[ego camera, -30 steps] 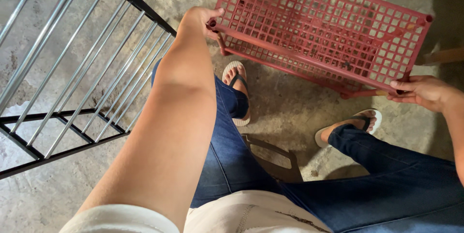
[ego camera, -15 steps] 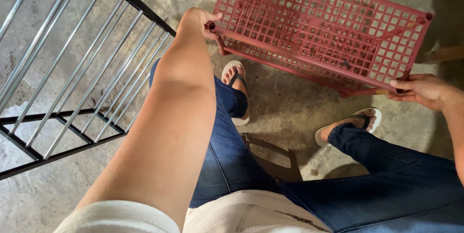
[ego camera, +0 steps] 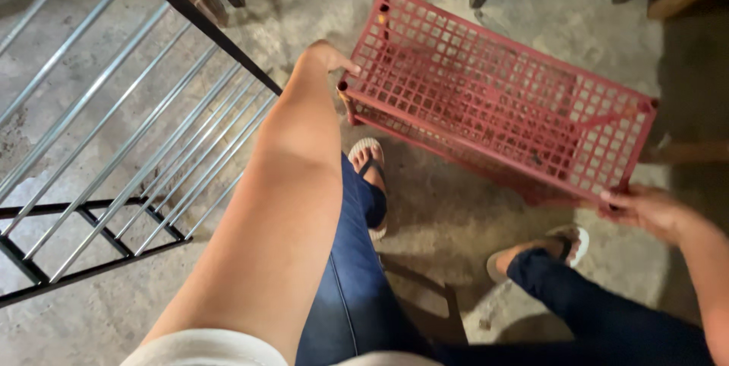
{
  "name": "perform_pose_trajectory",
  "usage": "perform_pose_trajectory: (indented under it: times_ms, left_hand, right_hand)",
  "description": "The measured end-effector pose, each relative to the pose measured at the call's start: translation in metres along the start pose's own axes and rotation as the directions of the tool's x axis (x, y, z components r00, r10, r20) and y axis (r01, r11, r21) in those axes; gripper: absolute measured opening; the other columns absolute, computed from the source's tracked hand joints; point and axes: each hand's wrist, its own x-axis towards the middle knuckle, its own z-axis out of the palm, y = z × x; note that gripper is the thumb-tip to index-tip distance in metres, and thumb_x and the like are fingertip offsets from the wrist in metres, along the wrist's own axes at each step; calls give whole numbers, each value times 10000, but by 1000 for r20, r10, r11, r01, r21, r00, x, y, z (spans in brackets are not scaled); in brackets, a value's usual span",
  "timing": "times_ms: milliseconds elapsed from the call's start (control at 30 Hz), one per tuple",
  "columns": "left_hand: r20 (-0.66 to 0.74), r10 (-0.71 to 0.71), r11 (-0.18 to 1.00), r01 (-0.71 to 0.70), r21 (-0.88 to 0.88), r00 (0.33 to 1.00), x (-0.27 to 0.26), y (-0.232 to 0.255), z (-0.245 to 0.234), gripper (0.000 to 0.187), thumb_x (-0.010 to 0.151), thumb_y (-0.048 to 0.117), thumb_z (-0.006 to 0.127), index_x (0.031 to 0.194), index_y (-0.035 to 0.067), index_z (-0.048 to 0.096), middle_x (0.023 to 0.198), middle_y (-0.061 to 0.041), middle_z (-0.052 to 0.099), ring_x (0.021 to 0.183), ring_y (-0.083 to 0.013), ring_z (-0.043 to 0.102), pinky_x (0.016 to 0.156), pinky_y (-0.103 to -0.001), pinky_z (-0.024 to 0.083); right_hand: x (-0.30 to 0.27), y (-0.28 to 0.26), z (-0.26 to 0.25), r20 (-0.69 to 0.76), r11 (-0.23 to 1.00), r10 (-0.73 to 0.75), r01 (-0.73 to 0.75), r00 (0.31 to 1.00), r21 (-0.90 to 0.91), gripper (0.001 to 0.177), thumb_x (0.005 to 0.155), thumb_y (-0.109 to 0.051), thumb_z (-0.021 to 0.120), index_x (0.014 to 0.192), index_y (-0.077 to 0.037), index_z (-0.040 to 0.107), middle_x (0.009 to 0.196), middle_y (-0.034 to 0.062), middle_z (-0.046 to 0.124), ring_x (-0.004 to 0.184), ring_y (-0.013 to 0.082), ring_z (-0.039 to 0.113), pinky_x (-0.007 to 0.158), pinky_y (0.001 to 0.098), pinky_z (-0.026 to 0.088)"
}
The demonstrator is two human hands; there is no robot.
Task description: The person assembles a small red plastic shelving unit by inserting cylindrical rods into the corners of the grid panels. They connect the base and top panels to the vertical supports, forming a two-tiered rack.
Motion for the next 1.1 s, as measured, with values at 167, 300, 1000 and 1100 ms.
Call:
perform_pose_trajectory:
  times_ms: [167, 300, 1000, 1100]
  left_hand:
    - [8, -9, 899, 11, -438, 1000, -7, 68, -37, 516, 664, 516, 810, 980, 109, 796, 1064, -120, 728, 872, -298, 670, 729, -476, 551]
    - [-247, -185, 644, -72, -762, 951, -6, 124, -50, 746, 786, 674, 784, 1168, 39, 695, 1035, -118, 617, 868, -285, 599, 652, -552, 547]
    - [-116, -94, 602, -36, -798, 989, 29, 126, -41, 341, 849, 320, 834, 876, -6, 738, 777, -102, 709, 622, -237, 628, 559, -433, 480]
    - [38, -44, 410, 53, -910, 998, 17, 121, -46, 323, 812, 270, 803, 942, -3, 687, 794, -150, 683, 603, -298, 641, 549, -506, 540]
  right_hand:
    - [-5, -4, 4, 28, 999, 17, -18, 999, 38, 490, 921, -274, 702, 1312, 16, 652, 1176, 174, 737, 1054, 290, 702, 939, 451, 545]
    - [-9, -4, 3, 39, 995, 8, -12, 999, 100, 508, 887, -239, 704, 1319, 19, 632, 1213, 143, 735, 1052, 296, 709, 971, 456, 555]
    - [-18, -17, 5, 50, 998, 29, -32, 998, 50, 563, 902, -268, 684, 1368, 28, 576, 1304, 167, 683, 1100, 313, 701, 1020, 460, 541]
    - [-17, -17, 4, 49, 999, 28, -30, 998, 45, 566, 899, -269, 687, 1364, 37, 584, 1288, 183, 693, 1085, 310, 707, 999, 460, 555]
